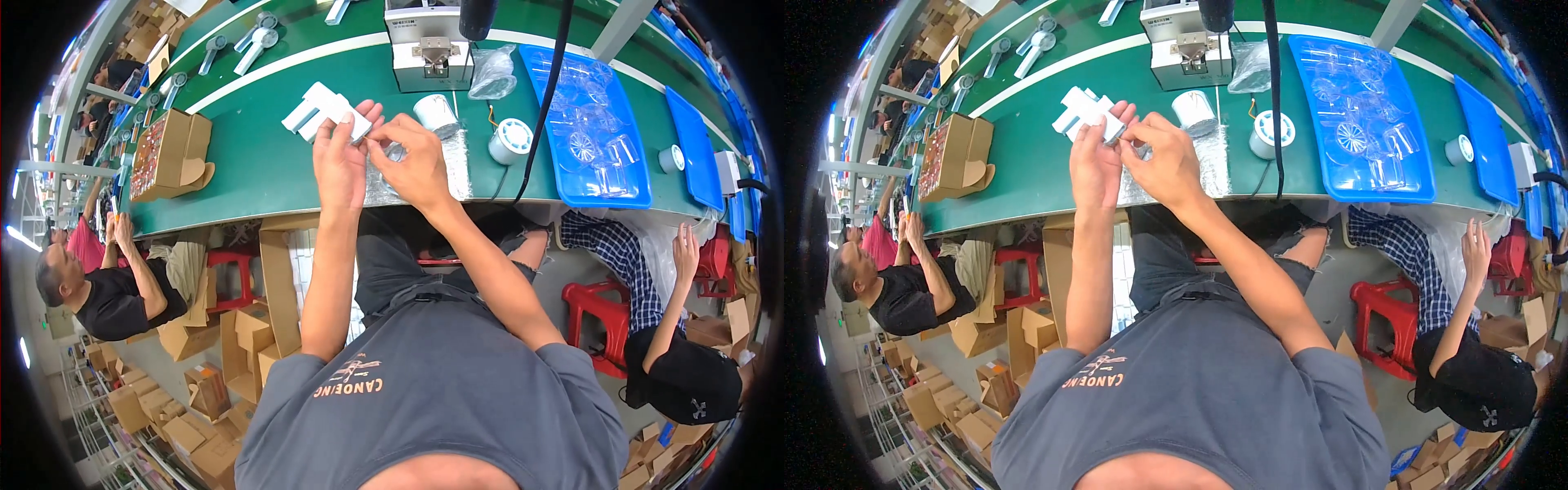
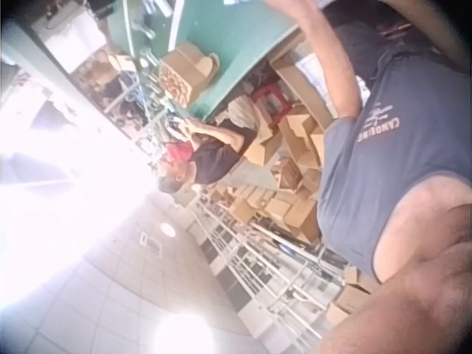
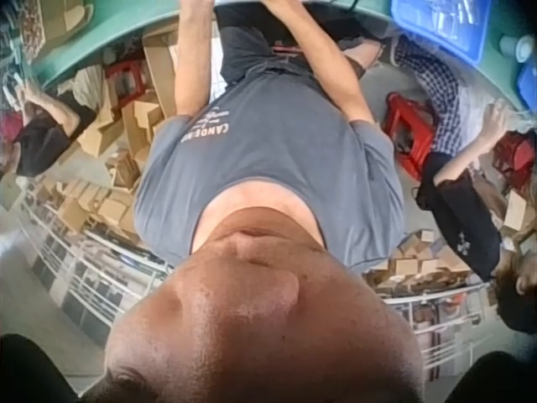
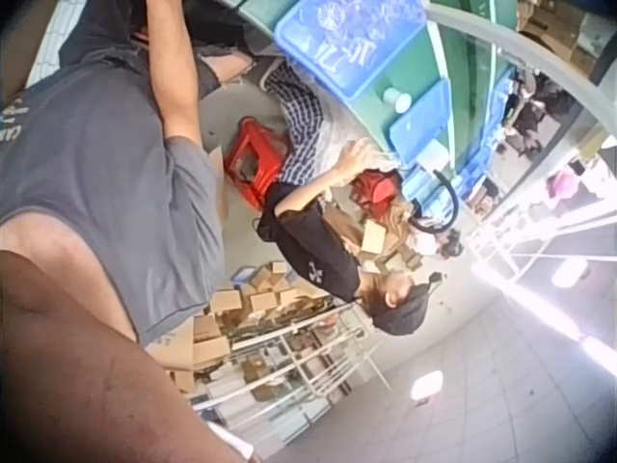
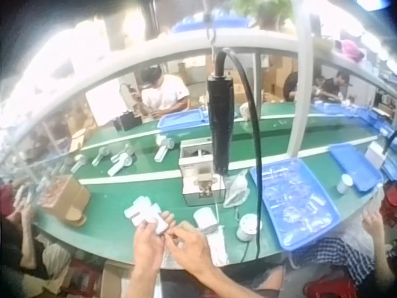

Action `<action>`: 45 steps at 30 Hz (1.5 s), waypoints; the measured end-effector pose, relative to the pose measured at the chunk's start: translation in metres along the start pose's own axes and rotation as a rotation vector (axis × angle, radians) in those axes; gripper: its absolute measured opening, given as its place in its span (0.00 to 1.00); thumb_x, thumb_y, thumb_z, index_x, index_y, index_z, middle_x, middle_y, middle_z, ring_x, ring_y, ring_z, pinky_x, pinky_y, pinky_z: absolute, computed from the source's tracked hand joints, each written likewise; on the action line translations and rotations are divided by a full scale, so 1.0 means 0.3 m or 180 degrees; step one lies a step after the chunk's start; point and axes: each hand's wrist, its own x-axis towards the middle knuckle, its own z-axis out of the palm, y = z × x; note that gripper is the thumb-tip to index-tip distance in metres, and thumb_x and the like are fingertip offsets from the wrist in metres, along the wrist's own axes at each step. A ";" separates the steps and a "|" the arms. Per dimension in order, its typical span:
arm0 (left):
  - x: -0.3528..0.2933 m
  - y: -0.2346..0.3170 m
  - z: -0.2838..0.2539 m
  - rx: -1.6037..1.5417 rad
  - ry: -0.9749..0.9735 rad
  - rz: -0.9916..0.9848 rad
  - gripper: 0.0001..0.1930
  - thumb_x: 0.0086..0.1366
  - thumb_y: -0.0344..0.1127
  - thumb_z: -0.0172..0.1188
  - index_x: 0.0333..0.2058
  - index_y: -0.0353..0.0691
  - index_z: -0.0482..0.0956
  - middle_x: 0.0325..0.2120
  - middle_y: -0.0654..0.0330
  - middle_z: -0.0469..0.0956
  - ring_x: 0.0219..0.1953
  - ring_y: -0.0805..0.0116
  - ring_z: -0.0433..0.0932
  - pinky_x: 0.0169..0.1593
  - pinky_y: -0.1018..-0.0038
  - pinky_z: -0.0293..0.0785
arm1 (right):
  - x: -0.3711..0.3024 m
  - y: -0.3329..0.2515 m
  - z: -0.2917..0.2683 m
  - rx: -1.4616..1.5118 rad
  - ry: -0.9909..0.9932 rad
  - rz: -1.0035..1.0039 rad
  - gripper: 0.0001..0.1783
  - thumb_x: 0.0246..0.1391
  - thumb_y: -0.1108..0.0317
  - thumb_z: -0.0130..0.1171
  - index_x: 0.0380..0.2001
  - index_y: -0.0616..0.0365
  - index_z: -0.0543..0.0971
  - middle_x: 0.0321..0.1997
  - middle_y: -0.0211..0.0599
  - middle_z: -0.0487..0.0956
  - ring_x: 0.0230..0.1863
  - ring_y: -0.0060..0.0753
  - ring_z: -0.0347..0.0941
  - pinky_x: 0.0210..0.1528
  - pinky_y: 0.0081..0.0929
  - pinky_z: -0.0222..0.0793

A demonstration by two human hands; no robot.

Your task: The person assembles electronic housings, then applies labels to them, and packages them into cardboard boxes. The packaging process involves wrapping the housings in bubble wrap and sealing the boxes with a heat gun.

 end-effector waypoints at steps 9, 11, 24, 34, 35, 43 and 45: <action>-0.089 -0.096 0.080 0.1250 -0.0219 0.0871 0.25 0.71 0.29 0.61 0.60 0.33 0.59 0.50 0.47 0.78 0.53 0.66 0.77 0.57 0.68 0.75 | -0.029 0.059 -0.040 0.0356 0.0424 -0.0455 0.21 0.55 0.75 0.57 0.53 0.67 0.72 0.44 0.50 0.72 0.42 0.47 0.76 0.46 0.40 0.72; -0.107 -0.116 0.059 0.1385 -0.0215 0.0926 0.24 0.70 0.29 0.62 0.59 0.33 0.61 0.50 0.49 0.79 0.52 0.66 0.77 0.56 0.68 0.75 | -0.016 -0.007 -0.065 0.0299 0.0319 -0.0464 0.21 0.56 0.72 0.60 0.53 0.67 0.73 0.47 0.49 0.71 0.44 0.48 0.76 0.47 0.40 0.73; -0.210 -0.053 -0.003 0.3139 -0.1296 0.0591 0.47 0.49 0.35 0.79 0.64 0.33 0.60 0.59 0.45 0.71 0.60 0.51 0.74 0.65 0.59 0.69 | -0.029 0.011 -0.195 0.0332 -0.0385 0.0138 0.21 0.53 0.66 0.72 0.47 0.65 0.80 0.36 0.37 0.81 0.37 0.30 0.80 0.40 0.28 0.78; -0.143 -0.112 -0.042 0.3106 -0.0730 0.0901 0.38 0.45 0.34 0.82 0.55 0.35 0.73 0.47 0.52 0.79 0.47 0.59 0.79 0.54 0.66 0.75 | -0.029 -0.011 -0.255 0.0427 -0.0423 0.0428 0.25 0.53 0.71 0.72 0.52 0.65 0.77 0.43 0.42 0.85 0.44 0.32 0.85 0.45 0.30 0.81; -0.139 -0.119 -0.043 0.3024 -0.0711 0.0867 0.37 0.45 0.34 0.82 0.54 0.35 0.73 0.46 0.52 0.80 0.47 0.59 0.79 0.53 0.66 0.75 | -0.036 -0.001 -0.251 0.0419 -0.0426 0.0431 0.25 0.53 0.71 0.72 0.52 0.65 0.77 0.43 0.42 0.85 0.44 0.32 0.85 0.45 0.30 0.81; -0.140 -0.112 -0.027 0.3033 -0.0729 0.0951 0.36 0.46 0.34 0.81 0.54 0.37 0.74 0.45 0.54 0.80 0.45 0.60 0.79 0.52 0.66 0.75 | -0.038 0.006 -0.235 -0.0031 -0.0484 -0.0491 0.22 0.52 0.75 0.70 0.51 0.64 0.80 0.47 0.43 0.84 0.47 0.38 0.84 0.49 0.31 0.79; -0.136 -0.120 -0.033 0.2983 -0.0762 0.0958 0.36 0.46 0.35 0.81 0.54 0.38 0.74 0.46 0.54 0.80 0.45 0.61 0.79 0.52 0.66 0.75 | -0.034 -0.015 -0.234 -0.0017 -0.0533 -0.0476 0.22 0.52 0.75 0.70 0.52 0.63 0.80 0.47 0.42 0.84 0.47 0.39 0.83 0.49 0.31 0.78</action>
